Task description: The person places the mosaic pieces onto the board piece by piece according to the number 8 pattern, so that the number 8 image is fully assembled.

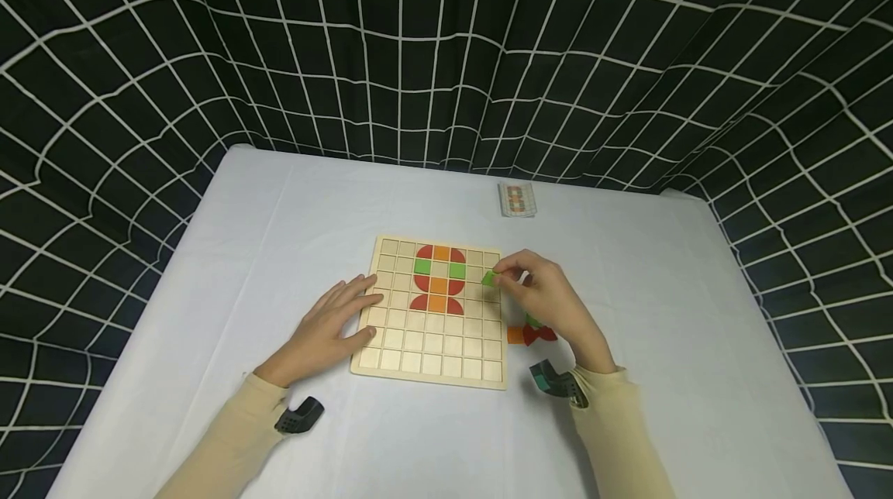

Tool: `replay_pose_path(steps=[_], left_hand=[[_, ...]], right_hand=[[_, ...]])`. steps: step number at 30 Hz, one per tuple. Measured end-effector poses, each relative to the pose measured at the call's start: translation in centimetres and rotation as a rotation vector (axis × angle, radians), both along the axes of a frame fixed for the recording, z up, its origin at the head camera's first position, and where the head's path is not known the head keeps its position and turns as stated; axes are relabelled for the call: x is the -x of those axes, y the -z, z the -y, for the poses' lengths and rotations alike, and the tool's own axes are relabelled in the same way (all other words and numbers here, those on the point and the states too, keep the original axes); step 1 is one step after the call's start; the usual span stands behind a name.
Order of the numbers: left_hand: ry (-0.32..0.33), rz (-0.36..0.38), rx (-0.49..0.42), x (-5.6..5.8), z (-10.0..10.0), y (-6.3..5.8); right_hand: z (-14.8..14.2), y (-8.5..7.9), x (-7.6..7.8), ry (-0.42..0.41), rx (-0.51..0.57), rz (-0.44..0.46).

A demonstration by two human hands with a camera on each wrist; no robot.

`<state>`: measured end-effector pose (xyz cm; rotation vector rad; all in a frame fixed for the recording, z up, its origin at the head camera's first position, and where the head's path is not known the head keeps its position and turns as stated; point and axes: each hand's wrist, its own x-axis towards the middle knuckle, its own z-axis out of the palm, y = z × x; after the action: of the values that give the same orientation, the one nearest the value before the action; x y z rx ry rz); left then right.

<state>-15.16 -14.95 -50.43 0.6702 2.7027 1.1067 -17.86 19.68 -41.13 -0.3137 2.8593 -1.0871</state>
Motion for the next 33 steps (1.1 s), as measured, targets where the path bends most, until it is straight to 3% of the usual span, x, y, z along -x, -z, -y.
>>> replay_pose_path(steps=[11, 21, 33], left_hand=[[-0.001, 0.001, 0.002, 0.1, 0.0, -0.1], [-0.003, 0.005, 0.002, 0.0, 0.0, -0.1], [0.002, 0.008, 0.002, 0.0, 0.0, -0.1]], right_hand=[[1.6, 0.9, 0.0, -0.084, 0.015, 0.044], [2.1, 1.5, -0.2, -0.109, 0.0, 0.043], [2.9, 2.2, -0.5, -0.143, 0.002, 0.105]])
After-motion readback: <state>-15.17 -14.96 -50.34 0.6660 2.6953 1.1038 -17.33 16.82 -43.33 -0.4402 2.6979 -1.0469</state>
